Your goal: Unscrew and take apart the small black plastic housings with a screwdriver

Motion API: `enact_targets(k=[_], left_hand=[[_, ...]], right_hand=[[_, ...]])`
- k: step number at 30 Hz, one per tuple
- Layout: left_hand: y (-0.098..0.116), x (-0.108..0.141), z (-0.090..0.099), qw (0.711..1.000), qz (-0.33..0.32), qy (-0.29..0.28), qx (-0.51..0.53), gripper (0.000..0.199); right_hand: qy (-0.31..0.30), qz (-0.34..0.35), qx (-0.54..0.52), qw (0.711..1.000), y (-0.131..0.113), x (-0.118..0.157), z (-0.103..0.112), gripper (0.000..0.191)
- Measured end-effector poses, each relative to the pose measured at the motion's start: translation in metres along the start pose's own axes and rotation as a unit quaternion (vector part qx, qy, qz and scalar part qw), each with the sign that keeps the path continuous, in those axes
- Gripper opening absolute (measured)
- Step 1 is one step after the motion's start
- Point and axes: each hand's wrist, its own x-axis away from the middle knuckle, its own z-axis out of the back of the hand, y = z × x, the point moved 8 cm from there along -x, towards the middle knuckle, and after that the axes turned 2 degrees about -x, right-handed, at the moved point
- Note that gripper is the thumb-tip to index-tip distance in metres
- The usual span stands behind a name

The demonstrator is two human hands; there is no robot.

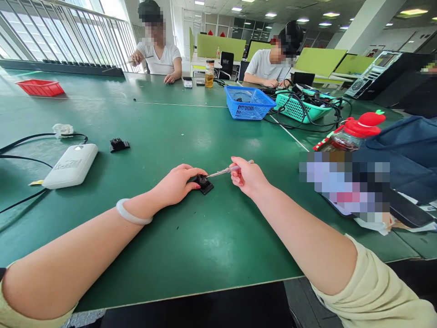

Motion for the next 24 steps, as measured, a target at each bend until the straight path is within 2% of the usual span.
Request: enact_targets(k=[24], left_hand=[[-0.0016,0.0,-0.0007,1.0,0.006,-0.001,0.001,0.039]], right_hand=[[0.001,0.002,-0.005,1.0,-0.0007,0.0024,-0.0001,0.033]])
